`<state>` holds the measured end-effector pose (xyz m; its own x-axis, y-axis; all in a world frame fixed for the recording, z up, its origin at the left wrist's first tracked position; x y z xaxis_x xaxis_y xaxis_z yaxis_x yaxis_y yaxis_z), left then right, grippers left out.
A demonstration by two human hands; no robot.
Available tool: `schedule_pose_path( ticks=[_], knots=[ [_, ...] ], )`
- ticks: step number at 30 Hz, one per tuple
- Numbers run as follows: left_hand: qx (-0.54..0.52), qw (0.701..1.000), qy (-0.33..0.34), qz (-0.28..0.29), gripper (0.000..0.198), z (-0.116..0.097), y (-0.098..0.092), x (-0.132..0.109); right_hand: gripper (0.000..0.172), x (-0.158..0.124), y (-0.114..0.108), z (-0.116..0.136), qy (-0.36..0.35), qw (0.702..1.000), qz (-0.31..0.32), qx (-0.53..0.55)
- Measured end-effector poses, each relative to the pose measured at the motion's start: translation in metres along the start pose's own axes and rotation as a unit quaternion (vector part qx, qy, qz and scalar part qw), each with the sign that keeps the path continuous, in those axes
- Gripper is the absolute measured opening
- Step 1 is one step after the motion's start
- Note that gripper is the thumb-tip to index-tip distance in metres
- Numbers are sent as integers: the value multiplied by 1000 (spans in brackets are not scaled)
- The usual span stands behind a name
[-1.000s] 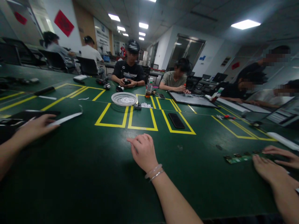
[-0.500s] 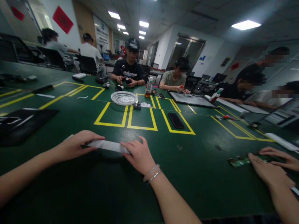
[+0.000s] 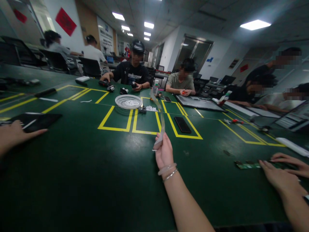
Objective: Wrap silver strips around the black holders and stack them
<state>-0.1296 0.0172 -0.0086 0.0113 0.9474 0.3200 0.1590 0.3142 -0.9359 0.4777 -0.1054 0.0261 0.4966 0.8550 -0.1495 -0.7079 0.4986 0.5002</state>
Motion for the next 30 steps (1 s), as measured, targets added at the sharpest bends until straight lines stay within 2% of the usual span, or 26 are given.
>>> schedule_pose_path(
  ticks=[2, 3, 5, 8, 11, 13, 15, 18, 21, 26, 28, 30],
  knots=[
    [26, 992, -103, -70, 93, -1, -8, -3, 19, 2, -2, -3, 14, 1000, -7, 7],
    [19, 990, -113, -87, 98, -7, -12, -3, 17, 2, -2, -4, 20, 1000, -11, 11],
    [4, 995, -77, -66, 108, -28, -16, 0, 13, 0, -2, -4, 22, 999, -17, 16],
    [-6, 1000, 7, 9, 112, -72, -17, 6, 14, -2, 0, -2, 13, 999, -23, 18],
    [-43, 987, 144, 61, 97, -137, -17, -1, 20, -4, 1, 1, -5, 1000, -28, 13],
    [-91, 958, 258, 84, 92, -186, -17, -17, 25, -5, 1, 2, -16, 999, -31, 7],
    [-139, 923, 342, 110, 91, -231, -20, -37, 30, -5, 0, 2, -26, 999, -31, -1],
    [-178, 883, 409, 148, 93, -279, -23, -64, 39, -7, 0, 2, -47, 998, -38, -20],
    [-196, 859, 443, 166, 98, -300, -22, -79, 45, -11, 3, 4, -90, 994, -38, -50],
    [-175, 860, 459, 142, 102, -301, -16, -81, 51, -23, 10, 8, -186, 971, 7, -147],
    [-158, 859, 476, 108, 100, -301, -20, -83, 46, -28, 14, 10, -245, 942, 65, -219],
    [-147, 845, 511, 60, 87, -301, -27, -88, 38, -34, 19, 12, -299, 886, 159, -317]
  ],
)
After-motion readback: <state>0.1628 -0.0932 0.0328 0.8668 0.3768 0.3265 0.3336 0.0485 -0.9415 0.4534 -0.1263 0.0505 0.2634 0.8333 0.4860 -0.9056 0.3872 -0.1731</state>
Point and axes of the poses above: each hand's wrist, its own x-axis towards the middle knuckle, its own y-axis out of the palm, z = x × y, the point moved 2 cm from there along x, towards the middle knuckle, and after that the axes turned 5 degrees about -x, right-handed, at the moved point
